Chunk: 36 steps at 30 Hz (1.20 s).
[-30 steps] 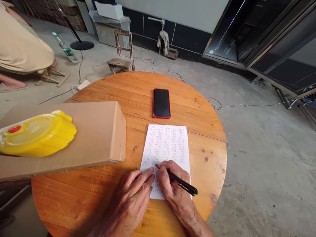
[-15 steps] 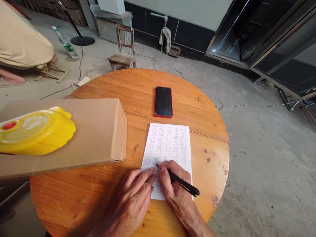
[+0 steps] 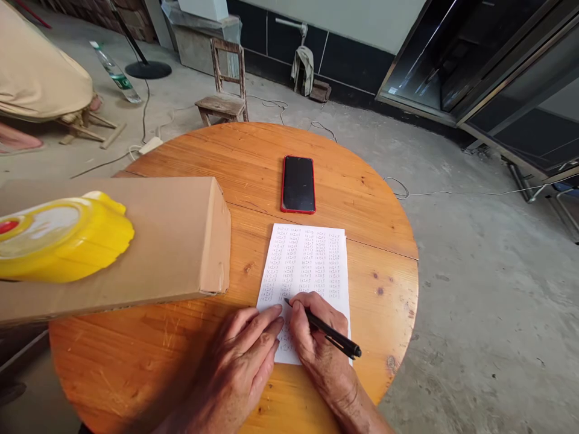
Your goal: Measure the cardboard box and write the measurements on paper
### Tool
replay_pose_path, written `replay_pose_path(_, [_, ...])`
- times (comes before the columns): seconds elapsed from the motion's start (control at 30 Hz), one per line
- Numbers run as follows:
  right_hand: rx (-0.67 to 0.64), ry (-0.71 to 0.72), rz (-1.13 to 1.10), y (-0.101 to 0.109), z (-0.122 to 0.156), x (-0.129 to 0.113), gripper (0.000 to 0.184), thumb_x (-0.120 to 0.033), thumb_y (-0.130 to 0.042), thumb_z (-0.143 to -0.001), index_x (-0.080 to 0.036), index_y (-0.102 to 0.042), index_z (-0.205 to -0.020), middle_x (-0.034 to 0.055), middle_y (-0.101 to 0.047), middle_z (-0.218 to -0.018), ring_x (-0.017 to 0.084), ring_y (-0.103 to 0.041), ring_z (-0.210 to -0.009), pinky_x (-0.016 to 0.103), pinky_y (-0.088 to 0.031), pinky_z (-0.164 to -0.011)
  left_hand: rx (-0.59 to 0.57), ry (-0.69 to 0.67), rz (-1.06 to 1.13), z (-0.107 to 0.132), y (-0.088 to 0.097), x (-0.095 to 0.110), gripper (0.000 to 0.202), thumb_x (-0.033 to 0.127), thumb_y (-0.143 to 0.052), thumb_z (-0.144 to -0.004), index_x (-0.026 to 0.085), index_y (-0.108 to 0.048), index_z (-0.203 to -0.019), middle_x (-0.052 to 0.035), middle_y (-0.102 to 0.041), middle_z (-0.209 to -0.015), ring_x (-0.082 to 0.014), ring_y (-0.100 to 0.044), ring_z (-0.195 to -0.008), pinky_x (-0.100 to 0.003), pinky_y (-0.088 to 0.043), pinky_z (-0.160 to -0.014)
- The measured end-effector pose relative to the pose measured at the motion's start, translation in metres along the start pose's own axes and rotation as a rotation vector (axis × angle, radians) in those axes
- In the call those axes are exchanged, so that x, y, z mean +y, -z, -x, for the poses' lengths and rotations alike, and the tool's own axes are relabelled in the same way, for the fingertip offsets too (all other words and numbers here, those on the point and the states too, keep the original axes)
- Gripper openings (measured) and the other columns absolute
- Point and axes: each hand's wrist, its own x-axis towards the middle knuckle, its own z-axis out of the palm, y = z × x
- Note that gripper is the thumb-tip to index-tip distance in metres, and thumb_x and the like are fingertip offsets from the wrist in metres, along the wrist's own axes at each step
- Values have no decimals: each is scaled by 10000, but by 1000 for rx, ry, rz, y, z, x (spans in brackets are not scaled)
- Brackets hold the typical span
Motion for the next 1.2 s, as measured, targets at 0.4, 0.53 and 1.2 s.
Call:
replay_pose_path(0.4, [6, -32, -32, 3, 2, -2, 194, -212, -519, -952, -203, -652, -810, -37, -623, -618, 108, -557, -501, 204, -453, -491, -18, 6, -29, 0, 0, 1, 366, 21, -494, -876, 128, -645, -1192, -84, -687, -1234, -259, -604, -991, -428, -581, -802])
replay_pose_path(0.53, [40, -52, -42, 3, 4, 0, 198, -221, -523, -954, -206, -659, -811, -39, -613, -612, 106, -550, -500, 203, -452, -493, -22, 19, -37, -1, 1, 2, 376, 33, -479, -876, 148, -646, -1192, -74, -687, -1229, -262, -606, -973, -429, -575, -777])
replay_pose_path(1.2, [1, -49, -49, 2, 2, -1, 191, -215, -519, -951, -204, -653, -815, -29, -622, -631, 113, -544, -508, 214, -436, -491, -55, 36, -25, 1, 0, 0, 386, 45, -475, -906, 175, -631, -1234, -64, -659, -1284, -260, -595, -1022, -423, -562, -831])
